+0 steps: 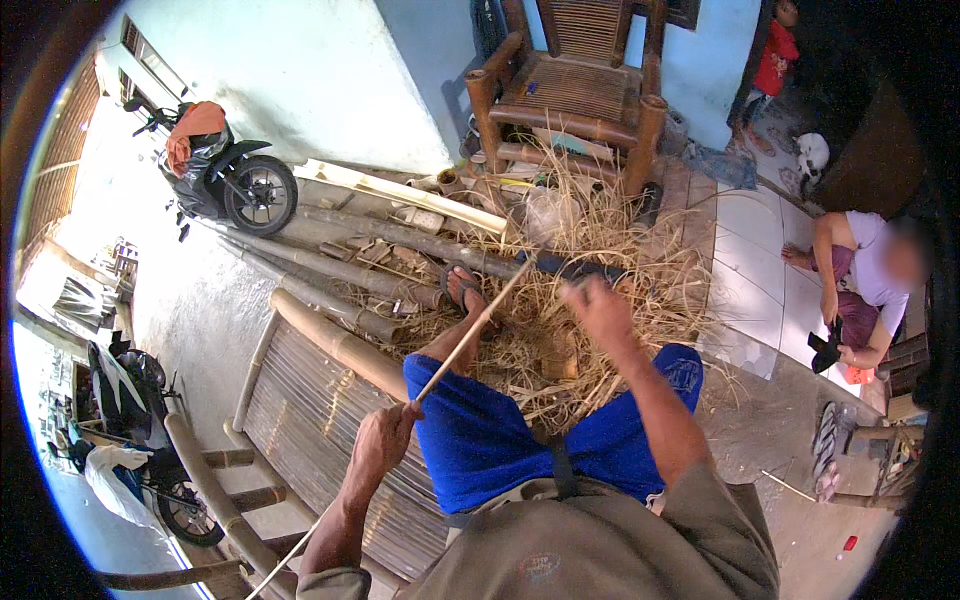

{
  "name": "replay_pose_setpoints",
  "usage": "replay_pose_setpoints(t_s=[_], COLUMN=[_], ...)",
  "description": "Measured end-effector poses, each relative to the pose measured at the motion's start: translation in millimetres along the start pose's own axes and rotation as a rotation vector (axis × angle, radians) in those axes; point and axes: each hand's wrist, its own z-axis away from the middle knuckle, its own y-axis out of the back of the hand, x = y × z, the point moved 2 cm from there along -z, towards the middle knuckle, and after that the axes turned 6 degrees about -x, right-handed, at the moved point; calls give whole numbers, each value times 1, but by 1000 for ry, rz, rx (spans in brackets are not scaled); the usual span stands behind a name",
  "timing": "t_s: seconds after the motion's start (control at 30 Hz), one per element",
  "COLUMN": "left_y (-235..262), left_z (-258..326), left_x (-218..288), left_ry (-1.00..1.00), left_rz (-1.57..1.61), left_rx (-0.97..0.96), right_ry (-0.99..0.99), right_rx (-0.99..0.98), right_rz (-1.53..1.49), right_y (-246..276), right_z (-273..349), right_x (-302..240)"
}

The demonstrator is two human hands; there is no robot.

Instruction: The person splits bamboo strips using a knife and a wooden mallet, then places the strips into a bamboo frame. The person repeatedly strikes the knife to split the bamboo and arranges the resulting strips within the frame.

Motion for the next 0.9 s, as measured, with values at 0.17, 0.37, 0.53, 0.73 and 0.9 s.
replay_pose_setpoints(t_s=[0.17, 0.37, 0.53, 0.73, 0.9], left_y=[3, 22, 1, 7, -4], left_z=[5, 32, -14, -42, -38], left_x=[7, -26, -26, -13, -18], left_ry=[-66, 56, -209, -333, -559], left_rz=[-7, -220, -301, -483, -262], left_rx=[0, -66, -72, -47, 515], right_ry=[132, -182, 249, 221, 150], right_rx=[70, 149, 90, -349, -344], right_rz=[18, -64, -110, -81, -298], right_y=[-11, 29, 6, -10, -30], right_z=[8, -14, 41, 84, 107], right_x=[-5, 40, -46, -71, -55])
